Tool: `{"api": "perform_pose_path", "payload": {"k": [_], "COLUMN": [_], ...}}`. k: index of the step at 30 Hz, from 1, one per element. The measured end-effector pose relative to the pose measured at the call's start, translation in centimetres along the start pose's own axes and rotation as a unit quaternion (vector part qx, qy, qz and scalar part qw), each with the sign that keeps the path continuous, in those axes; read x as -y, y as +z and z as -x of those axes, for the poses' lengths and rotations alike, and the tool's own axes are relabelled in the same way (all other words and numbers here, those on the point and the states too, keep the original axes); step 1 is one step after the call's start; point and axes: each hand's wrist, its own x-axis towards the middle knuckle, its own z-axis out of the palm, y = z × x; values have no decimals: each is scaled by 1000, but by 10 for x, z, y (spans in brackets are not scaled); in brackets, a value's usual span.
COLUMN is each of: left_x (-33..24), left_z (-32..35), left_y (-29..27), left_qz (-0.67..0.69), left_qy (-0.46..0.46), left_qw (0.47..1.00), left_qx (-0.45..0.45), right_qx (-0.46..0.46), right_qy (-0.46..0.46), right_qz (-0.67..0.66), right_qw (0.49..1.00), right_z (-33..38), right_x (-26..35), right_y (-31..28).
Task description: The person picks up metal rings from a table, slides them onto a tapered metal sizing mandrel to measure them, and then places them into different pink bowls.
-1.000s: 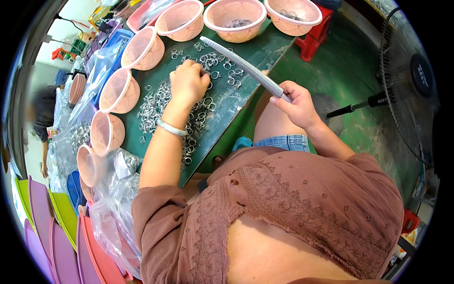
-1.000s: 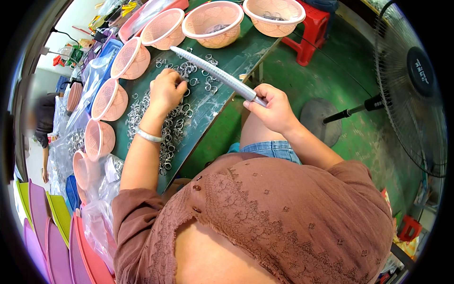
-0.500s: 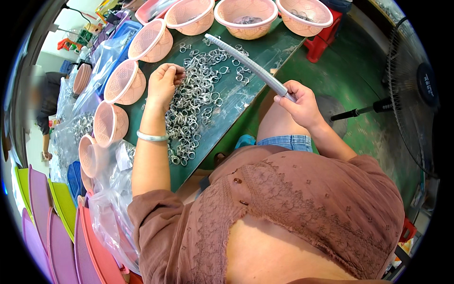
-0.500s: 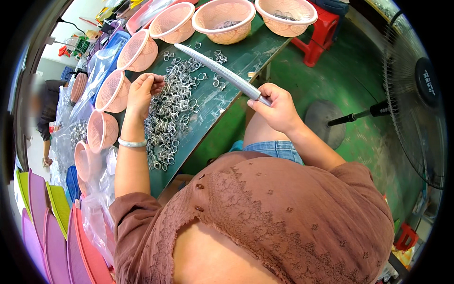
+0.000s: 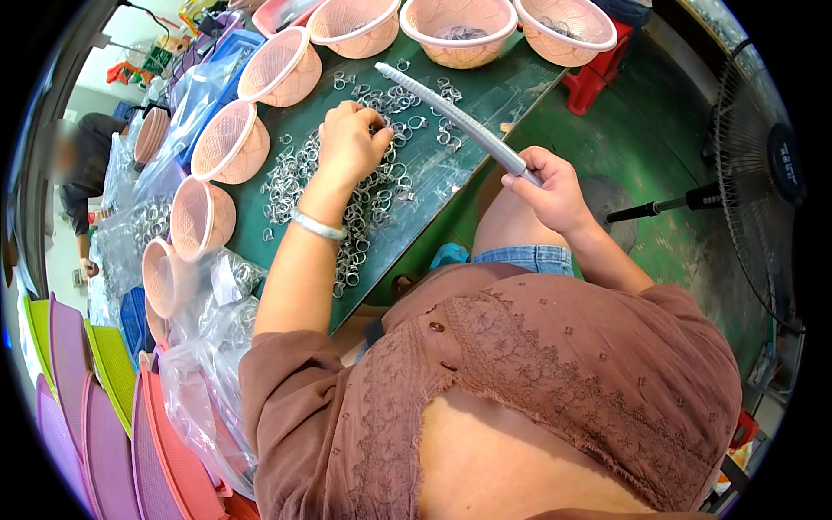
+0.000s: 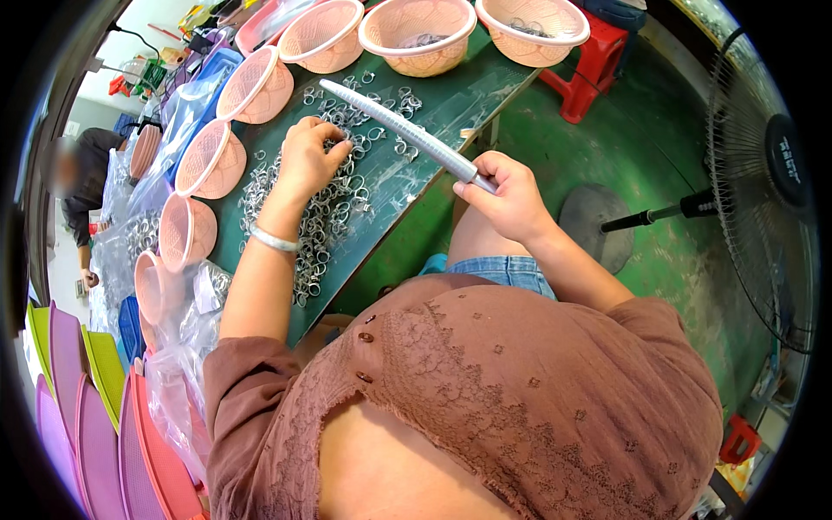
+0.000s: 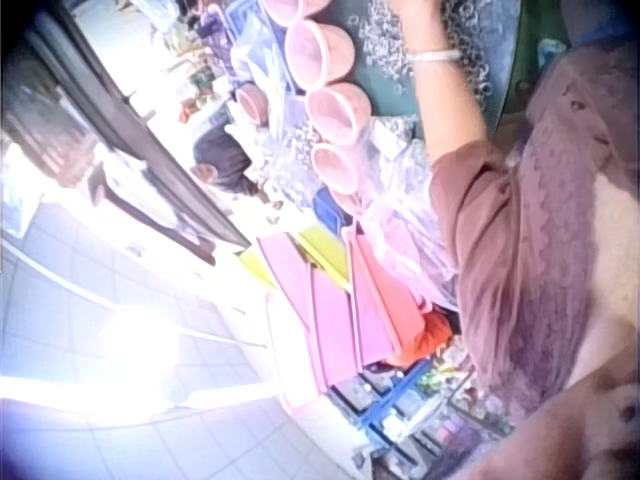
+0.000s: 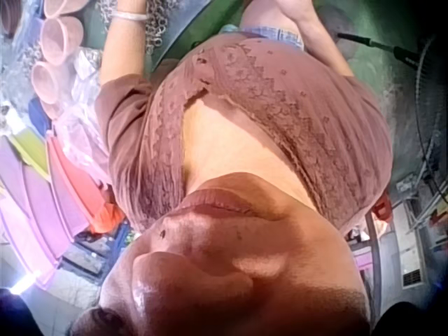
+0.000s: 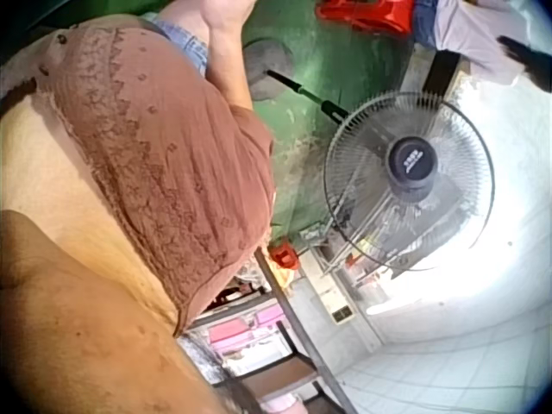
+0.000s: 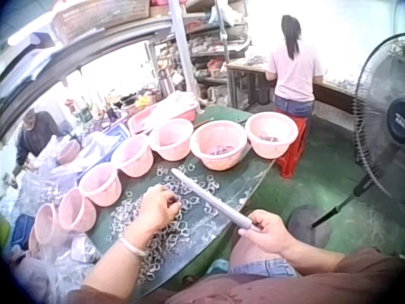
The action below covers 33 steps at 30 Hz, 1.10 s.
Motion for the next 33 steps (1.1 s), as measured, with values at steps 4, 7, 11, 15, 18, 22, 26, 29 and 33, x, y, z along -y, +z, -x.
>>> {"api": "perform_pose_path", "payload": {"k": [4, 7, 11, 15, 18, 22, 26, 29, 33], "left_x": [-5, 14, 17, 32, 34, 48, 54, 54, 52], "left_z": [-8, -8, -8, -6, -5, -3, 1, 3, 4], "left_y": [0, 4, -16, -23, -28, -30, -28, -27, -26], "left_qz": [-31, 49, 381, 466, 563, 681, 704, 702, 689], "left_qy": [10, -2, -214, -202, -222, -234, -251, -259, -265], "left_qw": [999, 999, 898, 859, 795, 691, 661, 662, 673], "left_qx": [11, -7, 48, 74, 47, 60, 67, 48, 42], "right_qx": [2, 3, 6, 13, 14, 15, 15, 12, 9], "right_qy": [3, 2, -4, -6, -1, -3, -8, -6, -5], "right_qz": [8, 14, 18, 17, 16, 29, 27, 17, 25], "right_qw": [1000, 1000, 1000, 1000, 1000, 999, 999, 1000, 1000], "right_z": [0, 0, 0, -1, -1, -1, 0, 0, 1], "right_x": [1, 1, -4, -3, -1, 0, -3, -3, -5], "right_y": [-1, -3, -4, -1, 2, 2, 2, 2, 2]}}
